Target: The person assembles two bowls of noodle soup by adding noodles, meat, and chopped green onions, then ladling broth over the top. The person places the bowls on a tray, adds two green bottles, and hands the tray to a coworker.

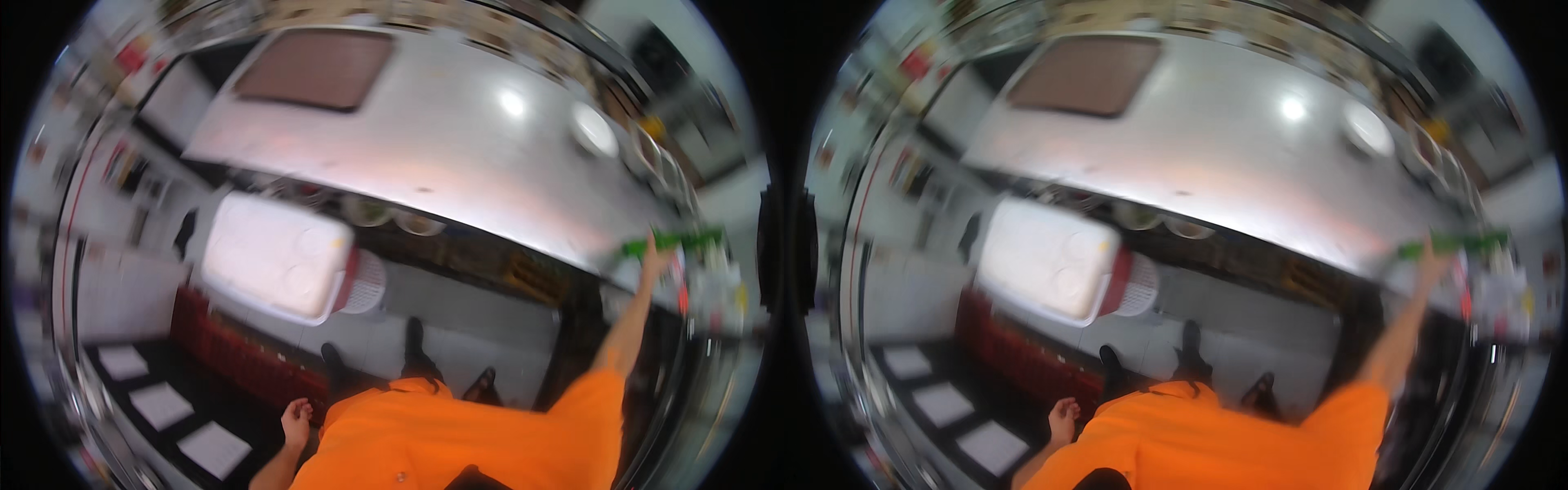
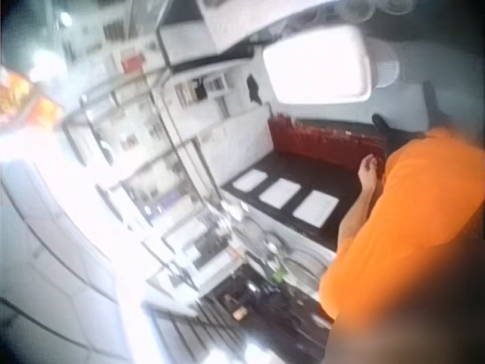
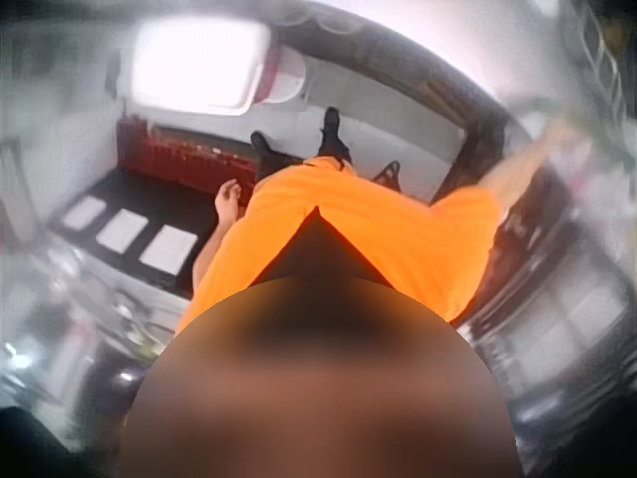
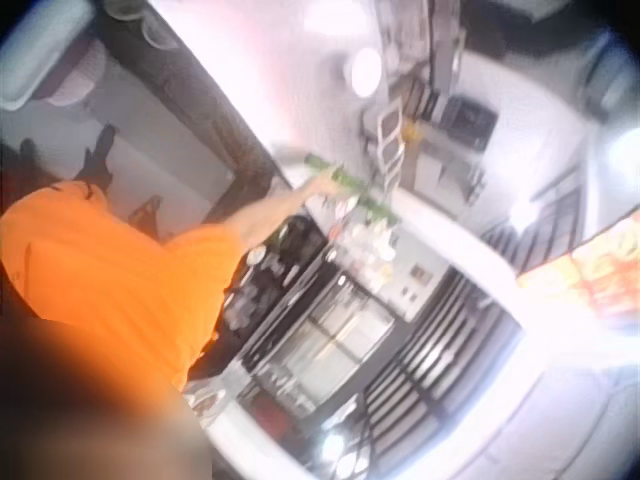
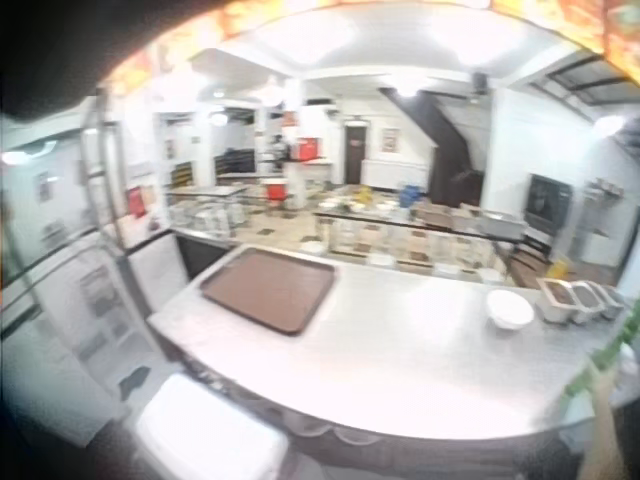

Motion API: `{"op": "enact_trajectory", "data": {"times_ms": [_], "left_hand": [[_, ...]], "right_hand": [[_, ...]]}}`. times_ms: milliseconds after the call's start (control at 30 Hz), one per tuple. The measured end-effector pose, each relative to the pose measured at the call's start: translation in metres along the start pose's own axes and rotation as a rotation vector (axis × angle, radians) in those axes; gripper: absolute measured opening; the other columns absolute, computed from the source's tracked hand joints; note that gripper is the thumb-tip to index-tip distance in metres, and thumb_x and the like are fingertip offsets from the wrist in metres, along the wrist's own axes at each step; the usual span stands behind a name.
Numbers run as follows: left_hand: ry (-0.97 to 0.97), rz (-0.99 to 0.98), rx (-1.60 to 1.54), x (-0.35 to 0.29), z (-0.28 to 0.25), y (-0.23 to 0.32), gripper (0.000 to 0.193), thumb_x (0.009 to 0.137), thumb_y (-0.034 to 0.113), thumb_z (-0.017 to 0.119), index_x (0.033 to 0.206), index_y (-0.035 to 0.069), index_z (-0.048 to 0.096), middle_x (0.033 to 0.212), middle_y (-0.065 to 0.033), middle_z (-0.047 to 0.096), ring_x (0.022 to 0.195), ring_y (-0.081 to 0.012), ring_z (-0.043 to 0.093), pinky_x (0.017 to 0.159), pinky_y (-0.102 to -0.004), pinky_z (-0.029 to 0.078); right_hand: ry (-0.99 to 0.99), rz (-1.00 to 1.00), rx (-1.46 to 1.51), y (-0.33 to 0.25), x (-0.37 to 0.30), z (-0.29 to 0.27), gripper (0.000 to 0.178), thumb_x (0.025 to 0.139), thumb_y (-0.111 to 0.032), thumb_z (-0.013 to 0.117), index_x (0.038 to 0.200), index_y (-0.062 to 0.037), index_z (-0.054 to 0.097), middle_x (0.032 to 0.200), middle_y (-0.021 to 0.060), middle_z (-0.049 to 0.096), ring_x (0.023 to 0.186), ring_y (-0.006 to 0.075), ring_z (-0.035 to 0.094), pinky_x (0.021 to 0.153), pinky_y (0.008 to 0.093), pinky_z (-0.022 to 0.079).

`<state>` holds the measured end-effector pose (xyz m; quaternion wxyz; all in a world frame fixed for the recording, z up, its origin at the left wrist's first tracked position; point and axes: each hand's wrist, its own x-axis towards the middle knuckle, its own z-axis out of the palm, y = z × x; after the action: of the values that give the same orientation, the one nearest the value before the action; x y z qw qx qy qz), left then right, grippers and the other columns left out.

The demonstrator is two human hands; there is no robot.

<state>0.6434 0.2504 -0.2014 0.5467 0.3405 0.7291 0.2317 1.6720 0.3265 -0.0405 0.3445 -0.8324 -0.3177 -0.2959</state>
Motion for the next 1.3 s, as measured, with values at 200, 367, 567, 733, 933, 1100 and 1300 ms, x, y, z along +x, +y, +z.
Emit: {"op": "enact_trajectory", "data": {"times_ms": [200, 367, 567, 733, 933, 1100, 1300], "left_hand": [[0.358, 0.168, 0.127, -0.013, -0.014, -0.046, 0.023, 0.098, 0.014, 0.067, 0.117, 0.003, 0.074, 0.114, -0.0162, 0.076, 0.106, -0.0291, 0.075, 0.093, -0.0402, 0.059], [0.491, 0.098, -0.16, -0.011, -0.04, -0.062, 0.025, 0.102, 0.015, 0.064, 0.123, 0.003, 0.071, 0.119, -0.0174, 0.072, 0.112, -0.0292, 0.072, 0.098, -0.0386, 0.057], [0.962, 0.158, -0.367, -0.024, -0.154, -0.086, 0.025, 0.101, 0.008, 0.059, 0.124, 0.002, 0.069, 0.113, -0.0157, 0.071, 0.106, -0.0297, 0.072, 0.095, -0.0391, 0.057], [1.486, 0.231, -0.358, -0.08, -0.288, -0.085, 0.023, 0.1, 0.0, 0.06, 0.121, 0.001, 0.07, 0.105, -0.0124, 0.07, 0.096, -0.0241, 0.071, 0.083, -0.033, 0.056], [1.873, -0.203, -0.843, -0.114, -0.331, -0.123, 0.023, 0.104, 0.017, 0.065, 0.119, 0.001, 0.07, 0.11, -0.0171, 0.074, 0.102, -0.0279, 0.074, 0.089, -0.036, 0.057], [2.007, -0.326, -1.647, -0.092, -0.348, -0.129, 0.069, 0.106, 0.044, 0.063, 0.152, -0.002, 0.039, 0.135, -0.0203, 0.061, 0.117, -0.029, 0.066, 0.09, -0.0385, 0.061], [2.423, -0.194, -2.23, -0.079, -0.43, -0.141, 0.084, 0.109, 0.062, 0.045, 0.167, 0.012, 0.009, 0.174, -0.0138, 0.019, 0.156, -0.0378, 0.028, 0.115, -0.0633, 0.041]], "right_hand": [[-0.605, 0.122, 0.822, -0.196, -0.158, -0.017, 0.064, 0.097, -0.015, 0.079, 0.149, 0.005, 0.048, 0.148, 0.0231, 0.059, 0.129, 0.0299, 0.06, 0.11, 0.0434, 0.049], [-1.203, -0.278, 1.105, -0.591, -0.311, -0.106, 0.058, 0.082, -0.005, 0.09, 0.131, 0.0064, 0.062, 0.125, 0.0175, 0.069, 0.113, 0.0291, 0.066, 0.104, 0.0432, 0.052], [-1.824, -0.7, 1.399, -0.866, -0.52, -0.142, 0.082, 0.076, 0.009, 0.084, 0.147, -0.0024, 0.044, 0.138, 0.0168, 0.06, 0.127, 0.0298, 0.063, 0.112, 0.0438, 0.049], [-2.069, -0.912, 1.659, -1.054, -0.663, -0.25, 0.077, 0.08, 0.007, 0.084, 0.146, -0.0023, 0.045, 0.137, 0.0132, 0.058, 0.129, 0.0267, 0.06, 0.111, 0.0424, 0.049], [-2.331, -1.262, 1.809, -1.232, -0.822, -0.449, 0.074, 0.084, 0.007, 0.082, 0.148, 0.0009, 0.045, 0.132, 0.0143, 0.06, 0.122, 0.0243, 0.061, 0.105, 0.0372, 0.052], [-2.434, -1.528, 2.164, -1.314, -0.962, -0.672, 0.065, 0.084, -0.008, 0.088, 0.139, 0.0021, 0.054, 0.122, 0.0136, 0.067, 0.112, 0.0222, 0.067, 0.096, 0.0346, 0.056], [-2.121, -1.766, 2.313, -1.343, -1.188, -0.871, 0.065, 0.073, -0.021, 0.095, 0.124, 0.004, 0.064, 0.118, 0.0216, 0.071, 0.108, 0.0341, 0.07, 0.097, 0.0421, 0.054]]}}
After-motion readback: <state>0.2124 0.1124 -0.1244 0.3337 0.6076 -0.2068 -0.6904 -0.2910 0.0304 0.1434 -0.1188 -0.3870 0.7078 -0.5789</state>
